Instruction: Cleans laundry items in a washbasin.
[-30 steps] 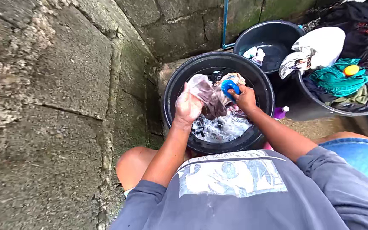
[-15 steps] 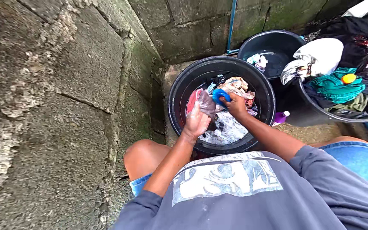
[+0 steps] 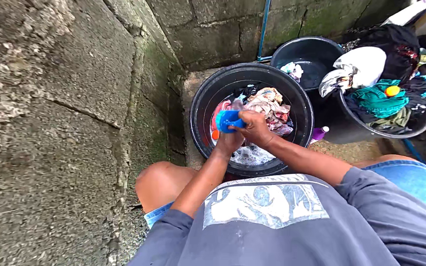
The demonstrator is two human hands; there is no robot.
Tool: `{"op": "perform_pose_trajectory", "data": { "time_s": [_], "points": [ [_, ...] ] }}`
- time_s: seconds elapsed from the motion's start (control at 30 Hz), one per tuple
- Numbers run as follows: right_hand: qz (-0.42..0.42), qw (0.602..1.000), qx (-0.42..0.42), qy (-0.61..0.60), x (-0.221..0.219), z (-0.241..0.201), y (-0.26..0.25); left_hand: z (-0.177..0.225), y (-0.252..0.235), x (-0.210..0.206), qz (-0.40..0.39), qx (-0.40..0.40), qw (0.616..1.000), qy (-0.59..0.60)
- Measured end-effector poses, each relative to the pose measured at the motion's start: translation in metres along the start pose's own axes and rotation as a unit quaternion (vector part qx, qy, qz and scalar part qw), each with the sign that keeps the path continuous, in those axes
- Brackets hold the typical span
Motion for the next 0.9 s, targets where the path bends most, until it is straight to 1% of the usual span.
{"op": "perform_pose_trajectory", "data": {
  "time_s": [0.03, 0.07, 0.13, 0.17, 0.2, 0.27, 0.3, 0.33, 0.37, 0.43, 0.47, 0.5, 0.53, 0.6, 0.63, 0.67, 0.7, 0.77, 0.8, 0.83, 0.9],
  "points": [
    [-0.01, 1.0, -0.01, 0.004, 0.0, 0.01, 0.002, 0.002, 0.002, -0.002, -0.004, 0.02, 1.0, 0.015],
    [-0.032, 0.997, -0.062, 0.035, 0.005, 0.029, 0.003, 0.005, 0.003, -0.005, -0.02, 0.034, 0.999, 0.023],
    [-0.065, 0.976, -0.186, 0.088, 0.018, 0.063, -0.002, 0.011, -0.001, -0.01, -0.059, 0.04, 0.997, 0.036],
    [-0.051, 0.975, -0.195, 0.098, 0.02, 0.061, -0.005, 0.011, -0.004, -0.01, -0.073, 0.031, 0.996, 0.027],
    [-0.025, 0.983, -0.16, 0.086, 0.018, 0.046, -0.007, 0.008, -0.006, -0.008, -0.072, 0.019, 0.997, 0.012],
    [0.006, 0.999, -0.039, 0.017, 0.002, 0.004, -0.005, -0.001, -0.002, 0.003, -0.014, -0.004, 1.0, -0.006],
    [0.015, 1.0, 0.014, -0.006, -0.004, -0.006, -0.003, 0.0, -0.001, 0.004, 0.0, -0.007, 1.0, 0.006],
    [0.013, 1.0, 0.024, -0.01, -0.007, -0.001, -0.002, 0.003, 0.0, 0.003, -0.004, -0.003, 1.0, 0.02],
    [-0.006, 1.0, -0.015, 0.004, -0.005, 0.016, -0.001, 0.008, 0.0, 0.001, -0.017, 0.007, 0.999, 0.028],
    [-0.039, 0.988, -0.137, 0.061, 0.008, 0.057, -0.002, 0.015, -0.001, -0.004, -0.05, 0.023, 0.998, 0.027],
    [-0.042, 0.978, -0.188, 0.08, 0.016, 0.065, -0.003, 0.017, -0.004, -0.004, -0.052, 0.024, 0.998, 0.035],
    [-0.029, 0.976, -0.201, 0.083, 0.02, 0.06, -0.004, 0.016, -0.007, -0.003, -0.046, 0.021, 0.998, 0.038],
    [-0.013, 0.982, -0.176, 0.068, 0.019, 0.043, -0.004, 0.013, -0.007, -0.001, -0.043, 0.015, 0.998, 0.035],
    [0.016, 0.999, -0.034, 0.021, 0.004, 0.004, -0.002, 0.003, -0.004, 0.002, -0.013, -0.006, 0.999, 0.035],
    [0.019, 1.0, 0.014, -0.001, -0.003, -0.004, 0.0, 0.001, -0.001, 0.001, -0.002, -0.009, 0.999, 0.041],
    [0.01, 1.0, 0.021, -0.003, -0.005, 0.003, 0.0, 0.003, -0.002, -0.001, 0.0, 0.0, 0.999, 0.053],
    [-0.011, 1.0, -0.011, 0.019, -0.002, 0.02, -0.001, 0.008, -0.003, -0.004, -0.013, 0.011, 0.998, 0.055],
    [-0.058, 0.986, -0.132, 0.083, 0.018, 0.059, -0.002, 0.024, -0.004, -0.009, -0.062, 0.021, 0.997, 0.047],
    [-0.06, 0.975, -0.188, 0.105, 0.03, 0.074, -0.005, 0.036, -0.007, -0.011, -0.063, 0.017, 0.997, 0.049],
    [-0.05, 0.966, -0.225, 0.119, 0.039, 0.084, -0.008, 0.046, -0.01, -0.012, -0.054, 0.006, 0.997, 0.055],
    [-0.032, 0.956, -0.26, 0.13, 0.044, 0.087, -0.006, 0.048, -0.012, -0.003, -0.012, -0.021, 0.995, 0.094]
  ]
}}
Point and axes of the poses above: each hand's wrist, its own y-axis away from the middle knuckle, its own x-axis out of the back of the hand, z = x × y, the point moved 5 cm from there along -y, towards the middle knuckle, and after that the axes turned 9 degrees about z, right-handed, at the moved point
